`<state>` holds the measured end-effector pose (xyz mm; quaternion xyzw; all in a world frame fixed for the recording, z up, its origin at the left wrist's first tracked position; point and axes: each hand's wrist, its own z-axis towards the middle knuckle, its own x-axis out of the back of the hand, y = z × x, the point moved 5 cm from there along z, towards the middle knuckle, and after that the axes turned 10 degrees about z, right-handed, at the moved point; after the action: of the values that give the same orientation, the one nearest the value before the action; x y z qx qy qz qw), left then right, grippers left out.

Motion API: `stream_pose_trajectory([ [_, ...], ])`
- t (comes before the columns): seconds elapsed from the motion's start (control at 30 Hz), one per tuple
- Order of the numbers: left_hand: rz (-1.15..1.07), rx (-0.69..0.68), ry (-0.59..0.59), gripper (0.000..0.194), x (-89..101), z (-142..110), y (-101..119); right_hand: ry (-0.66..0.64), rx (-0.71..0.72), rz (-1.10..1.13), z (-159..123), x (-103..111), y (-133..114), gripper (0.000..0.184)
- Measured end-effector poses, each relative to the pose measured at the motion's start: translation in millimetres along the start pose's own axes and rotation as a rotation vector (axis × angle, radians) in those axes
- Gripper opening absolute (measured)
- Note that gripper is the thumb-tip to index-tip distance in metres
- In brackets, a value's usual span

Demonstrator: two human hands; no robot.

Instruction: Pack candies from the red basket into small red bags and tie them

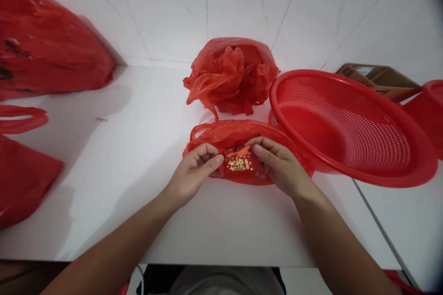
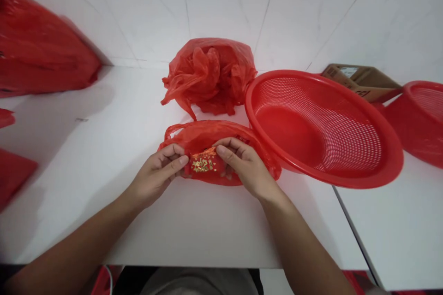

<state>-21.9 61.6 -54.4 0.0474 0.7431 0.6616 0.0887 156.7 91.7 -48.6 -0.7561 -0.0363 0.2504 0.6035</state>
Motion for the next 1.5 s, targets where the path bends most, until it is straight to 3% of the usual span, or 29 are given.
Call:
stream_pose_trajectory([
  [0.27, -0.008, 0.005, -0.036, 0.019, -2.9, 0.2, -1.9, 0.069, 0.174, -0.146, -4.8, -2.1, -12.2, 0.017],
  [0.53, -0.034, 0.030, 0.019, 0.023, 2.8, 1.2, -1.9, 0.184, 0.503, -0.389, -14.4, -7.4, -26.5, 0.005],
  [0.63, -0.076, 0.081, -0.047, 0.034, -1.9, -0.4, -2.9, 0.216, 0.659, -0.512, -20.9, -11.4, -34.2, 0.006],
  [0.73, -0.103, 0.138, -0.123, 0.048, -6.8, -1.2, -4.6, 0.118, 0.828, -0.687, -27.1, -22.8, -39.0, 0.013],
  [0.8, -0.133, 0.149, -0.108, 0.045, -6.2, -0.3, -4.8, -0.021, 0.878, -0.751, -29.3, -30.9, -37.9, 0.015],
  [0.87, -0.163, 0.147, -0.065, 0.031, -3.9, 1.2, -4.4, -0.126, 0.869, -0.767, -29.7, -35.2, -35.9, 0.013],
  [0.93, -0.173, 0.140, -0.041, 0.020, -2.7, 1.8, -4.1, -0.136, 0.829, -0.746, -28.4, -33.8, -35.6, 0.013],
  [1.13, -0.079, 0.046, -0.074, 0.017, -6.2, -1.4, -0.4, 0.153, 0.527, -0.544, -16.3, -11.7, -30.4, 0.013],
  [1.23, -0.040, 0.009, -0.075, 0.018, -7.8, -0.8, -1.1, 0.097, 0.361, -0.536, -11.4, -13.9, -20.3, 0.026],
  [1.33, 0.007, -0.016, -0.063, 0.019, -8.1, 0.9, 1.1, 0.024, 0.301, -0.595, -10.3, -18.6, -14.7, 0.032],
  [1.4, 0.109, -0.064, 0.009, 0.017, -3.0, -1.4, 11.0, 0.046, 0.319, -0.602, -10.2, -16.9, -15.5, 0.033],
  [1.5, 0.268, -0.185, 0.262, 0.021, 17.1, -17.8, 40.4, 0.100, 0.343, -0.594, -8.7, -10.7, -17.9, 0.032],
])
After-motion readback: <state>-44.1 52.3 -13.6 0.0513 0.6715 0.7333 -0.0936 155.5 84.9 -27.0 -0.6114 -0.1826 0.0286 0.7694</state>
